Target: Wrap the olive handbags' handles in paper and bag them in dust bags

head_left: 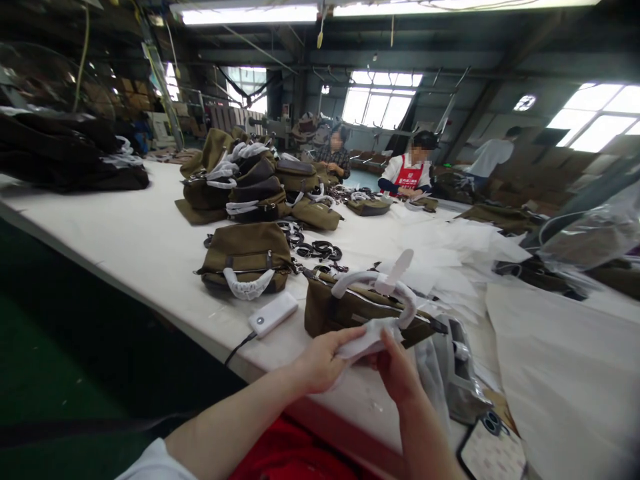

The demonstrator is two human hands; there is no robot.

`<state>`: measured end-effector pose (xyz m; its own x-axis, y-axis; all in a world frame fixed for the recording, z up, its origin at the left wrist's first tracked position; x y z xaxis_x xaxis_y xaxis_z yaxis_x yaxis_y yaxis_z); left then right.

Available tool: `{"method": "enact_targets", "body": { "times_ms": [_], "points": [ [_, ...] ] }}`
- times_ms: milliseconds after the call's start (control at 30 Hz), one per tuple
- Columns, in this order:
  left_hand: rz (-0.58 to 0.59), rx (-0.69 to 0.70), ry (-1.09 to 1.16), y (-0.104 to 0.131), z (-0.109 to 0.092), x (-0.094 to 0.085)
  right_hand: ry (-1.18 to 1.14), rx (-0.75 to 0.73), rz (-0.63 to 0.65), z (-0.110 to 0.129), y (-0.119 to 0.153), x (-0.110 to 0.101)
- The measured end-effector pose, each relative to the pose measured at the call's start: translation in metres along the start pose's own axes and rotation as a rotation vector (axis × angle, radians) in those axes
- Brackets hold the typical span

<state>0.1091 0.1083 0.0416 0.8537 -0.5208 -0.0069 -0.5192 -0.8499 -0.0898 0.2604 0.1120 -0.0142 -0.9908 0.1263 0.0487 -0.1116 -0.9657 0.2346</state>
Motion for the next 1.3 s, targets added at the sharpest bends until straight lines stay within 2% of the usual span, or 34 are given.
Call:
{"method": "enact_targets", "body": {
  "times_ms": [100,200,333,467,667,800,867,933,1000,1067,1133,1233,1300],
  "points": [
    [-0.044,-0.07,0.142,-0.004,0.011,-0.004,0.04,-0.081,0.171,-0.004,0.009,0.022],
    [-0.014,-0.115,0.138,-0.004,0.014,-0.004,0.068,-0.058,0.118,-0.014,0.013,0.024],
    [0.084,-0.046,-0.155,0.001,-0.002,-0.002,0.13,-0.012,-0.008,-0.023,0.011,0.019],
    [0.096,0.02,-0.493,0.006,-0.018,0.0,0.192,0.019,-0.091,-0.027,0.009,0.017],
    [0.205,0.049,-0.755,0.015,-0.02,0.018,0.116,0.03,-0.132,-0.03,0.013,0.019],
    [0.267,0.052,-0.837,0.023,-0.015,0.021,-0.069,0.065,-0.077,-0.02,0.022,0.022],
    [0.254,0.04,-0.872,0.024,-0.014,0.019,-0.13,0.05,0.017,-0.009,0.028,0.028],
    [0.246,-0.001,-0.907,0.023,-0.01,0.017,-0.123,0.04,0.123,-0.001,0.032,0.036],
    [0.262,-0.036,-0.922,0.024,-0.007,0.019,-0.068,0.056,0.13,-0.002,0.032,0.037],
    [0.274,-0.029,-0.893,0.027,-0.01,0.022,-0.001,0.07,0.027,-0.006,0.029,0.03],
    [0.25,0.014,-0.764,0.03,-0.017,0.022,0.035,0.056,-0.043,-0.008,0.025,0.024],
    [0.133,0.022,-0.338,0.029,-0.022,0.008,0.092,0.025,-0.032,-0.009,0.02,0.022],
    [0.029,-0.075,-0.021,0.024,-0.009,-0.005,0.161,0.021,0.003,-0.009,0.018,0.022]
  ]
}}
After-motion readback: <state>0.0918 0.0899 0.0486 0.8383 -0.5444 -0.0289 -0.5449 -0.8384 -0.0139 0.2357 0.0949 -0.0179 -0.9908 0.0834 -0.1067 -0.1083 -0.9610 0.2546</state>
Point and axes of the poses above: each hand's wrist, its own y-axis away from the middle knuckle, its own x-axis out of the palm, z = x × y, the point moved 9 cm from there along -y, towards the middle knuckle, and after that the axes turned 13 degrees about y, right-handed, at the moved point
